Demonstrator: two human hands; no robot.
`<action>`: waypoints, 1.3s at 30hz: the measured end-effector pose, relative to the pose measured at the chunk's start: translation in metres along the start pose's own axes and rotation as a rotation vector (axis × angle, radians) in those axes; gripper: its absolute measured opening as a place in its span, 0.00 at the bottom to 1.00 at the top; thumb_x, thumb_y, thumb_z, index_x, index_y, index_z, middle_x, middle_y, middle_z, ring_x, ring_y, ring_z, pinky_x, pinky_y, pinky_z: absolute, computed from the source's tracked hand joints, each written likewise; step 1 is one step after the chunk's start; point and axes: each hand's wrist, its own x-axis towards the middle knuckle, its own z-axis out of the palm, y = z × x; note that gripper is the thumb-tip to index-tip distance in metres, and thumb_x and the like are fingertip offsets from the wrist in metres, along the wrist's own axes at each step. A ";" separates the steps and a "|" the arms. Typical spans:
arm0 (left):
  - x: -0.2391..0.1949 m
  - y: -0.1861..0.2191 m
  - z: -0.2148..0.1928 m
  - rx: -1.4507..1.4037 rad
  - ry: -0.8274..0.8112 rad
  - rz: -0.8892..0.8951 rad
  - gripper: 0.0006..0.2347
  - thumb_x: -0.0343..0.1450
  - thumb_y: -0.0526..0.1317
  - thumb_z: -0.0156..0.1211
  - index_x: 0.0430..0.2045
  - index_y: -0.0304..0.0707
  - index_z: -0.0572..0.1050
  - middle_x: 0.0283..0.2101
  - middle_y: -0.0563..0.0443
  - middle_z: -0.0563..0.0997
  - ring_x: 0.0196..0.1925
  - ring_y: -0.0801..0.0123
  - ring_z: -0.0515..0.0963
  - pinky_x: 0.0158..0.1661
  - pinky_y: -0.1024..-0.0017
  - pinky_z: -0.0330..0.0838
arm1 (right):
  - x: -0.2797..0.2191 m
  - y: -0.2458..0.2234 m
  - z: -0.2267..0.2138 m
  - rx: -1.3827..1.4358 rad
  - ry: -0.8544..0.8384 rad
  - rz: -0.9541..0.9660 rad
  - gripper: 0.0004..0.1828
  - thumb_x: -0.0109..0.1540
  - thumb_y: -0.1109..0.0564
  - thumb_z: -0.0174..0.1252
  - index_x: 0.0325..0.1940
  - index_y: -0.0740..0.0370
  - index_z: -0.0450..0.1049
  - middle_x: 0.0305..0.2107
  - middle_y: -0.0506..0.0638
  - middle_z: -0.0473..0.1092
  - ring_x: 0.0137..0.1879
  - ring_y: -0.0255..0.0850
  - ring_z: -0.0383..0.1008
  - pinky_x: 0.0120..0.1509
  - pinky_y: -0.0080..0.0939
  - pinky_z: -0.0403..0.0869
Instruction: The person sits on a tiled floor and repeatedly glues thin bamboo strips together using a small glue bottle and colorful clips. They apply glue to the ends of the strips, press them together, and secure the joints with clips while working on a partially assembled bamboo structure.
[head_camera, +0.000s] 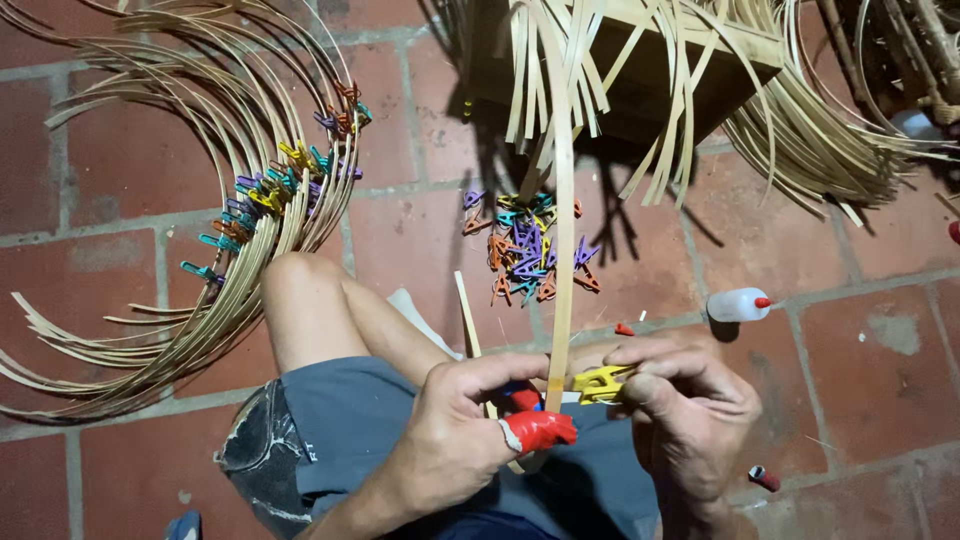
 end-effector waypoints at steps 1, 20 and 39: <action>0.000 0.001 0.000 -0.004 -0.003 -0.014 0.17 0.65 0.30 0.71 0.49 0.27 0.80 0.27 0.57 0.81 0.26 0.82 0.76 0.27 0.81 0.71 | -0.002 -0.003 0.005 -0.006 -0.008 0.015 0.03 0.61 0.71 0.62 0.39 0.74 0.75 0.41 0.67 0.76 0.34 0.42 0.77 0.37 0.38 0.78; 0.007 -0.005 0.003 0.069 -0.012 0.032 0.14 0.65 0.31 0.72 0.46 0.31 0.83 0.27 0.59 0.78 0.26 0.83 0.72 0.27 0.81 0.66 | -0.015 0.009 0.005 0.017 0.076 0.056 0.03 0.62 0.70 0.62 0.39 0.74 0.75 0.41 0.70 0.76 0.33 0.42 0.77 0.34 0.37 0.78; -0.003 0.026 -0.043 0.116 0.112 0.165 0.18 0.65 0.29 0.68 0.49 0.20 0.79 0.38 0.46 0.86 0.38 0.72 0.84 0.40 0.75 0.79 | 0.112 0.246 -0.181 -0.945 -0.071 0.017 0.15 0.61 0.63 0.57 0.52 0.66 0.77 0.37 0.57 0.73 0.37 0.43 0.78 0.41 0.39 0.78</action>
